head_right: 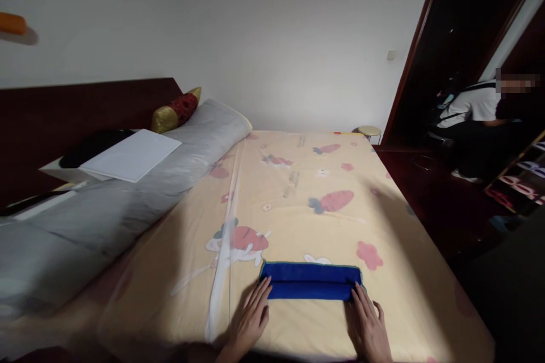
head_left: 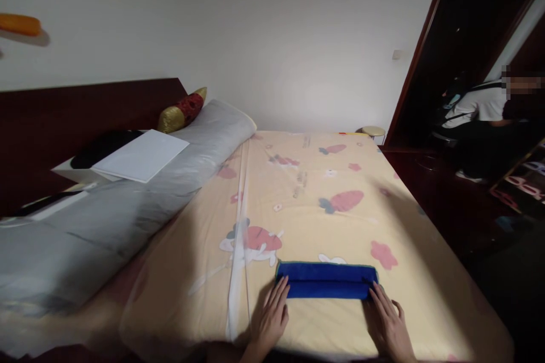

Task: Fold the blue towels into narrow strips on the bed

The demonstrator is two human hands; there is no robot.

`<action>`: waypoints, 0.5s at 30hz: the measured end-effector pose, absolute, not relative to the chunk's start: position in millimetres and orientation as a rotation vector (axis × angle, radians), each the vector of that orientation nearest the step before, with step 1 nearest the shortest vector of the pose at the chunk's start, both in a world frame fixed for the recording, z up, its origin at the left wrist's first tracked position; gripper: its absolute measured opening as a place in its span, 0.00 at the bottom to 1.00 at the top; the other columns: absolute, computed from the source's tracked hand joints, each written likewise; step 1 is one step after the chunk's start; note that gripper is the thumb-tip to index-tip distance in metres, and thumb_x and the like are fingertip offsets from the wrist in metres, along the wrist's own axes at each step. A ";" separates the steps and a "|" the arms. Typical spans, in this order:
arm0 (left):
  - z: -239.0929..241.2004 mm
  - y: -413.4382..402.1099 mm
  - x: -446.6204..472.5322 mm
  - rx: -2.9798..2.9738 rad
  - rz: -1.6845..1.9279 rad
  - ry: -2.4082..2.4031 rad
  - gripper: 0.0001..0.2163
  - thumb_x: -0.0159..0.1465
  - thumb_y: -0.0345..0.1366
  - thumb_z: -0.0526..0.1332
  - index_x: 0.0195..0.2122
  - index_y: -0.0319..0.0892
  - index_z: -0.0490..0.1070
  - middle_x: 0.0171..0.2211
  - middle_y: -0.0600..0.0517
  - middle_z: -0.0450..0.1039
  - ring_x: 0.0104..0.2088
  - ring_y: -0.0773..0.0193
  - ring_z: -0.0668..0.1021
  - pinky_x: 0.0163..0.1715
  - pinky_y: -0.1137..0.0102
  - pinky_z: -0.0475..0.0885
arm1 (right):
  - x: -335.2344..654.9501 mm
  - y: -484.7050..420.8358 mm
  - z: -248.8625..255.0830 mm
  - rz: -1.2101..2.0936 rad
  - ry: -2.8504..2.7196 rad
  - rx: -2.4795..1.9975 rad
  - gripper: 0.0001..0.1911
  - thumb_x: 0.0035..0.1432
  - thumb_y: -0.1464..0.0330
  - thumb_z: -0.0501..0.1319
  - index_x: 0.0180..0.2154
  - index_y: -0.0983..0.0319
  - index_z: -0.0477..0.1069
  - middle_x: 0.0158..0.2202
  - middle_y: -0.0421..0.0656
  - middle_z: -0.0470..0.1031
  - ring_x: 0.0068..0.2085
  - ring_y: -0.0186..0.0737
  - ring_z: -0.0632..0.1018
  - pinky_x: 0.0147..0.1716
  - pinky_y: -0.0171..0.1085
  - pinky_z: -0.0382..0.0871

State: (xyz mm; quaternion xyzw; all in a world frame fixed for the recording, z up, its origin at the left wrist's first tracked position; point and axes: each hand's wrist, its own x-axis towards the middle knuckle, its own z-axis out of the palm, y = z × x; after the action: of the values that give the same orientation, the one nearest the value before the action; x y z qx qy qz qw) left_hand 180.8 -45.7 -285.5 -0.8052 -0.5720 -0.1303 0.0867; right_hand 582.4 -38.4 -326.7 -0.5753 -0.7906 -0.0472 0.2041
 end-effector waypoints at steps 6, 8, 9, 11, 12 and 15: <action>-294.0 -47.6 172.7 -2.353 -0.414 -1.802 0.27 0.63 0.28 0.49 0.64 0.48 0.55 0.63 0.54 0.65 0.62 0.61 0.68 0.61 0.59 0.62 | 580.0 -33.6 -332.8 -0.022 -2.138 -1.664 0.26 0.62 0.63 0.51 0.61 0.58 0.58 0.62 0.49 0.66 0.62 0.47 0.67 0.56 0.46 0.56; -287.7 -35.7 179.1 -2.378 -0.398 -1.938 0.25 0.62 0.28 0.49 0.61 0.48 0.62 0.61 0.52 0.69 0.60 0.59 0.70 0.60 0.57 0.62 | 575.7 -19.1 -320.2 0.104 -2.120 -1.778 0.23 0.61 0.65 0.50 0.57 0.58 0.63 0.60 0.49 0.69 0.60 0.47 0.69 0.55 0.47 0.57; -283.2 -29.1 181.9 -2.394 -0.384 -2.006 0.24 0.62 0.28 0.49 0.59 0.48 0.64 0.59 0.51 0.71 0.59 0.58 0.71 0.60 0.55 0.62 | 574.6 -11.0 -312.2 0.170 -2.123 -1.831 0.22 0.60 0.67 0.49 0.55 0.58 0.65 0.58 0.49 0.71 0.58 0.47 0.70 0.54 0.48 0.57; -273.8 -17.4 184.7 -2.409 -0.363 -2.107 0.21 0.62 0.29 0.50 0.54 0.48 0.69 0.54 0.50 0.76 0.56 0.57 0.73 0.60 0.53 0.61 | 575.6 4.2 -295.9 0.267 -2.153 -1.892 0.21 0.56 0.69 0.49 0.50 0.59 0.69 0.52 0.48 0.75 0.54 0.47 0.72 0.54 0.48 0.57; -269.8 -13.1 184.5 -2.406 -0.357 -2.137 0.19 0.61 0.29 0.51 0.51 0.48 0.71 0.50 0.50 0.77 0.54 0.57 0.75 0.60 0.53 0.61 | 577.6 10.2 -289.0 0.293 -2.170 -1.898 0.20 0.55 0.69 0.50 0.48 0.58 0.70 0.49 0.47 0.77 0.52 0.46 0.74 0.53 0.48 0.58; -263.7 -7.3 181.8 -2.366 -0.345 -2.194 0.15 0.59 0.29 0.53 0.43 0.48 0.75 0.47 0.49 0.79 0.53 0.56 0.75 0.59 0.51 0.61 | 583.2 20.1 -276.9 0.325 -2.200 -1.896 0.17 0.51 0.69 0.52 0.41 0.56 0.74 0.44 0.44 0.79 0.47 0.46 0.75 0.51 0.48 0.59</action>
State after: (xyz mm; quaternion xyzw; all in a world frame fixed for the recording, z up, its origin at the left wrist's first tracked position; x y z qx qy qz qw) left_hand 181.8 -7.3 -263.7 -0.7282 -0.6751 -0.1061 -0.0518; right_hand 583.2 20.1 -276.9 -0.6449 -0.7483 0.1106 0.1094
